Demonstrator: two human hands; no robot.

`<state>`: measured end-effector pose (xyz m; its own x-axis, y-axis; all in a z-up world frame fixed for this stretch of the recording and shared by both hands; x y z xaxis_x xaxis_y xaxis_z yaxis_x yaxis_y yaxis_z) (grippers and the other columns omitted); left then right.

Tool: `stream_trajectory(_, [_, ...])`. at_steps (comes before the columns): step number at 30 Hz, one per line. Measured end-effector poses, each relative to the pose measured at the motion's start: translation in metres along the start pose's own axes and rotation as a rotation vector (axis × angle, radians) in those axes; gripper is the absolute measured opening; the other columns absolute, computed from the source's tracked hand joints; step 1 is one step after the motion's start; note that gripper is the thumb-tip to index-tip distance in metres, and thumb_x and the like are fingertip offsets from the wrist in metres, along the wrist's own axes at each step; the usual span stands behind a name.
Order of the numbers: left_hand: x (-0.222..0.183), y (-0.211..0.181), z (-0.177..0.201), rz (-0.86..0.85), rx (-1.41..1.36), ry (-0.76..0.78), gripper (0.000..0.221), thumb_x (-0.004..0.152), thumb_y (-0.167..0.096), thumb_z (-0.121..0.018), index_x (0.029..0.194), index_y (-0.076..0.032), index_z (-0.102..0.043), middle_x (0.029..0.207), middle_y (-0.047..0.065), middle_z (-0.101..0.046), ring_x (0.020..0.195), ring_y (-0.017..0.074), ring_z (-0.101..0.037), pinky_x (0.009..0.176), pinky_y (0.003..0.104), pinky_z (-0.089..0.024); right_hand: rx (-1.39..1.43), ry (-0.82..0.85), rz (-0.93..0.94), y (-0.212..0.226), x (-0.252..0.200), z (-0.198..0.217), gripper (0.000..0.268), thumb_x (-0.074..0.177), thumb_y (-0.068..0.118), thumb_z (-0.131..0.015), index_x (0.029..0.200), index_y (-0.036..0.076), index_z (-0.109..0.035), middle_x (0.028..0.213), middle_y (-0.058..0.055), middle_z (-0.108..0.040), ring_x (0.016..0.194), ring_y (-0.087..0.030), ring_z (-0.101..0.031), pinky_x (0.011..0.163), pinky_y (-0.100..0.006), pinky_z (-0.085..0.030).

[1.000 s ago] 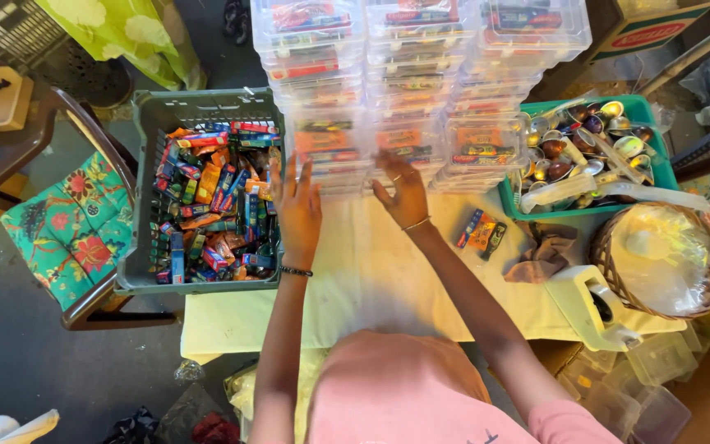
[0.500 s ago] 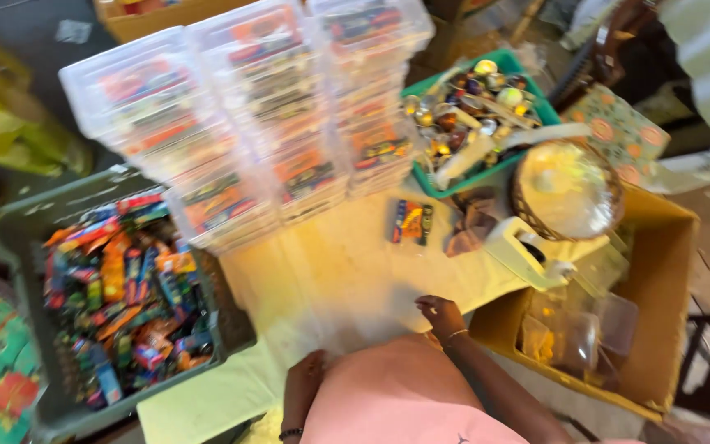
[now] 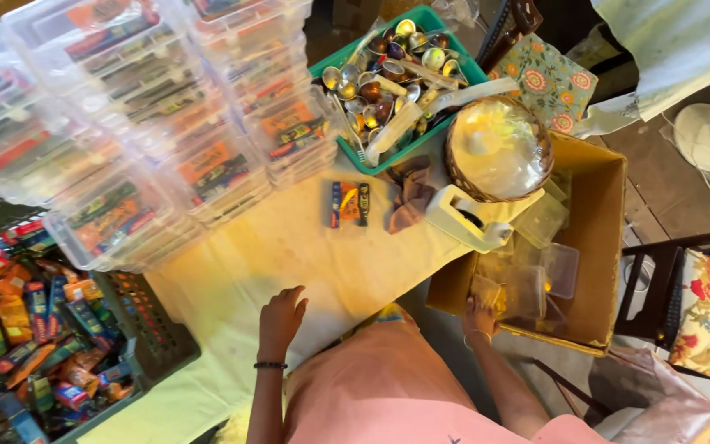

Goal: Sorting and packing small tubes into plastic containers and bags.

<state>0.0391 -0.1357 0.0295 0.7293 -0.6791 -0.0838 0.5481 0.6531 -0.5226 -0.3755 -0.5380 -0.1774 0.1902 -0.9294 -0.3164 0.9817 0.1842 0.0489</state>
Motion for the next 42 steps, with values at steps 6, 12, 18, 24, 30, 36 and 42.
stream_trajectory(6, [0.002, -0.049, -0.083, 0.035, 0.033, 0.211, 0.036, 0.095, -0.031, -0.065, 0.127, -0.015, -0.065, 0.116, 0.008, -0.071, 0.094, 0.0321, -0.067, 0.074, 0.047, -0.055, -0.072, 0.134, 0.024, -0.054, 0.019, -0.032, 0.077, 0.106, 0.068, -0.019, 0.123, 0.017, -0.074, 0.138, -0.012, -0.067, 0.129, -0.032, -0.06, 0.114, -0.057, -0.032])
stream_trajectory(12, [-0.011, -0.086, -0.139, 0.016, -0.093, 0.135, 0.03, 0.092, -0.03, -0.064, 0.118, -0.015, -0.069, 0.11, 0.007, -0.073, 0.097, 0.0319, -0.067, 0.079, 0.045, -0.057, 0.138, 0.403, -0.123, -0.058, 0.093, -0.065, 0.047, 0.095, 0.046, -0.052, 0.127, 0.021, -0.074, 0.122, -0.018, -0.077, 0.114, -0.035, -0.073, 0.103, -0.049, -0.053])
stream_trajectory(18, [0.011, -0.109, -0.129, 0.163, -0.093, 0.114, 0.026, 0.096, -0.028, -0.061, 0.117, -0.016, -0.071, 0.097, 0.006, -0.074, 0.087, 0.0295, -0.07, 0.072, 0.044, -0.056, -0.045, 0.377, 0.141, -0.045, 0.156, -0.126, 0.082, 0.085, 0.035, -0.072, 0.157, 0.023, -0.034, 0.161, -0.007, -0.037, 0.134, -0.039, -0.05, 0.108, -0.046, -0.045])
stream_trajectory(24, [0.029, -0.136, -0.118, 0.052, -0.181, -0.019, 0.022, 0.095, -0.024, -0.062, 0.109, -0.014, -0.075, 0.095, 0.007, -0.075, 0.077, 0.0309, -0.07, 0.068, 0.043, -0.056, -0.271, 0.209, 0.092, -0.034, 0.199, -0.175, 0.062, 0.102, 0.038, -0.054, 0.161, 0.03, -0.035, 0.152, -0.002, -0.044, 0.138, -0.036, -0.037, 0.12, -0.067, -0.025])
stream_trajectory(30, [0.028, -0.137, -0.129, -0.027, -0.121, 0.049, 0.022, 0.096, -0.021, -0.06, 0.112, -0.013, -0.073, 0.093, 0.008, -0.073, 0.081, 0.0288, -0.069, 0.069, 0.043, -0.055, -0.558, 0.33, 0.143, 0.006, 0.214, -0.117, 0.062, 0.09, 0.051, -0.066, 0.144, 0.024, -0.054, 0.159, -0.008, -0.04, 0.15, -0.038, -0.024, 0.113, -0.066, -0.029])
stream_trajectory(36, [0.021, -0.13, -0.107, 0.043, -0.189, 0.058, 0.027, 0.095, -0.02, -0.063, 0.121, -0.014, -0.07, 0.103, 0.007, -0.073, 0.092, 0.0284, -0.068, 0.077, 0.043, -0.055, -0.547, 0.458, 0.282, 0.031, 0.198, 0.022, 0.114, 0.078, 0.061, -0.083, 0.16, 0.006, -0.025, 0.151, -0.021, -0.048, 0.134, -0.035, -0.053, 0.107, -0.051, -0.046])
stream_trajectory(42, [0.022, -0.132, -0.084, 0.034, -0.69, 0.089, 0.073, 0.082, -0.013, -0.08, 0.149, -0.016, -0.05, 0.145, 0.011, -0.061, 0.125, 0.0268, -0.064, 0.105, 0.039, -0.053, -0.599, 0.523, 0.5, 0.117, 0.086, 0.186, 0.069, 0.075, 0.057, -0.08, 0.131, 0.018, -0.073, 0.129, -0.007, -0.075, 0.118, -0.026, -0.072, 0.103, -0.039, -0.056])
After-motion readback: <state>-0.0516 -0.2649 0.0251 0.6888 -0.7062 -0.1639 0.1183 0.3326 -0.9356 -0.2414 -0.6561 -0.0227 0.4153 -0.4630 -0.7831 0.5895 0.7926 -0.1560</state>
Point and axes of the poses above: each hand's wrist, its own x-axis towards the middle knuckle, its own z-axis out of the back of the hand, y = z × x, the point moved 9 cm from there along x, towards the middle knuckle
